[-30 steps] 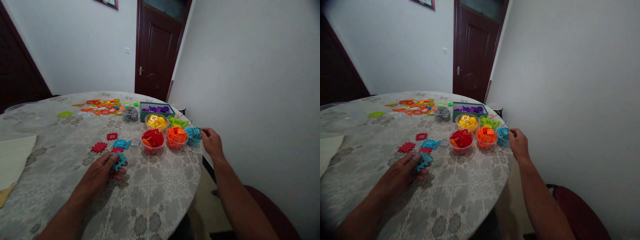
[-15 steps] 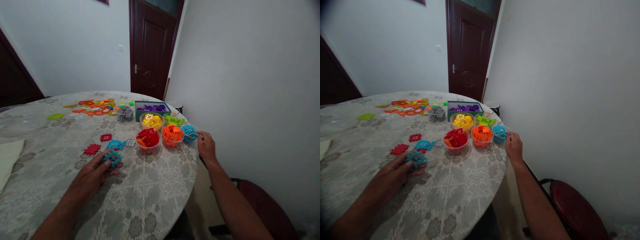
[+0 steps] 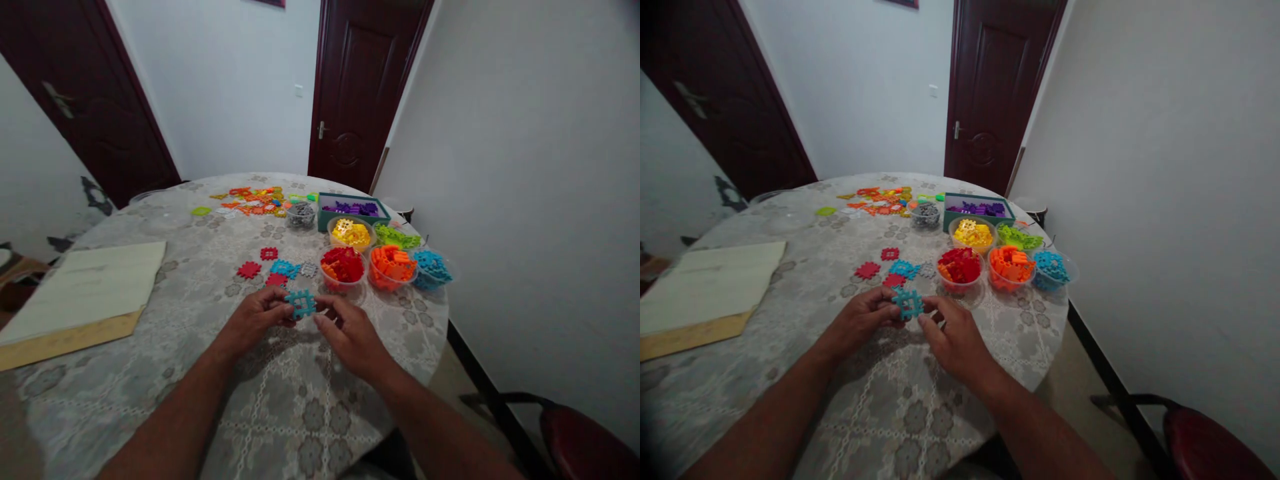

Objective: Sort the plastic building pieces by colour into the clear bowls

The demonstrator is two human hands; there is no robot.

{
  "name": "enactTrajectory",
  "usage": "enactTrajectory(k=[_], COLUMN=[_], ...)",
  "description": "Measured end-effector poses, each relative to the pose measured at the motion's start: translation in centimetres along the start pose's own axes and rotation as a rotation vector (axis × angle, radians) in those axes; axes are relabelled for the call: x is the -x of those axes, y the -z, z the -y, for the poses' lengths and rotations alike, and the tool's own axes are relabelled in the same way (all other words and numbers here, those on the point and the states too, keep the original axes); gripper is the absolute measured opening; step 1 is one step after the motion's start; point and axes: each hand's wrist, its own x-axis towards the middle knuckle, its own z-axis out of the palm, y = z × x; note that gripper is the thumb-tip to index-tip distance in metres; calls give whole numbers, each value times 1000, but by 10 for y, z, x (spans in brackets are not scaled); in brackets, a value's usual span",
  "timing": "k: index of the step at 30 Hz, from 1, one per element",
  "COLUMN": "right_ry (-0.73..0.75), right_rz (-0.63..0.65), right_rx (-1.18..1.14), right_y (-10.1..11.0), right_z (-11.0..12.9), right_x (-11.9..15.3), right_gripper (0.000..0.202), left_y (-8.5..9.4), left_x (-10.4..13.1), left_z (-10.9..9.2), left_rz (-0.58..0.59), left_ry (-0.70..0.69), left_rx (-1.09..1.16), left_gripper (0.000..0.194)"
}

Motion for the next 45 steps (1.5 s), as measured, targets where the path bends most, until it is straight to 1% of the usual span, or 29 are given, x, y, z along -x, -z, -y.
enactTrajectory(k=[3,6,9,11,12,14,16,18,19,21,22,24,26,28,30,32,33,34,35,36,37,39,40,41,42,43,44,45], right_ry=[-63,-136,-163,-144,-124,-67,1,46,55,46,26,-44,-133,-196,-215,-193,-165,-120,-62,-1,51,104,129,160,203,236,237,241], right_rz=[-26,-22,-34,-121,-188,-370,-604,-801,-871,-947,-956,-930,-875,-826,-786,-781,-797,-842,-884,-919,-944,-947,-896,-789,-621,-426,-227,-80], right_rx=[-119,-242,-266,-222,-175,-24,197,436,550,736,801,902,971,999,994,988,989,989,981,963,929,818,756,691,619,545,474,415], right_y=[-15,-20,-13,3,17,54,102,155,180,222,238,257,265,265,263,260,258,255,250,242,231,199,179,155,130,104,78,52], right_z=[-6,-12,-13,-14,-16,-22,-33,-49,-58,-77,-86,-104,-119,-130,-138,-142,-142,-140,-136,-129,-119,-91,-74,-58,-43,-30,-19,-12], right_x=[-6,-6,0,3,5,6,4,1,-2,-7,-10,-16,-20,-21,-18,-14,-12,-10,-9,-8,-7,-3,0,3,6,8,10,10], right_gripper=[25,22,15,13,13,15,19,26,28,31,33,35,36,36,34,34,35,36,37,37,37,35,32,28,26,24,26,33], left_y=[2,4,4,5,6,9,12,14,14,13,13,16,22,30,39,47,50,53,55,57,57,56,55,53,51,50,48,47], left_x=[0,-1,-2,-2,-1,1,3,5,6,7,7,6,4,2,0,-2,-4,-5,-7,-8,-9,-10,-11,-11,-11,-11,-11,-12], left_z=[0,1,-1,-4,-6,-9,-12,-14,-15,-18,-19,-20,-20,-18,-14,-9,-7,-4,-2,1,3,7,9,11,13,15,18,20], left_rz=[18,46,85,69,38,-76,-239,-414,-490,-621,-684,-809,-938,-1009,-1016,-1024,-1064,-1047,-1051,-1010,-1015,-973,-952,-919,-883,-849,-812,-776], left_ry=[-11,-32,-48,-49,-54,-78,-111,-132,-141,-171,-189,-217,-210,-191,-185,-198,-200,-199,-196,-178,-172,-172,-173,-179,-192,-210,-231,-251], left_rx=[-21,-106,-232,-303,-324,-343,-360,-356,-346,-337,-356,-430,-505,-564,-601,-572,-544,-526,-524,-543,-561,-621,-646,-673,-701,-730,-763,-800], left_gripper=[36,32,32,36,39,43,43,39,36,31,30,25,20,21,28,31,29,28,26,27,26,26,26,27,27,28,29,30])
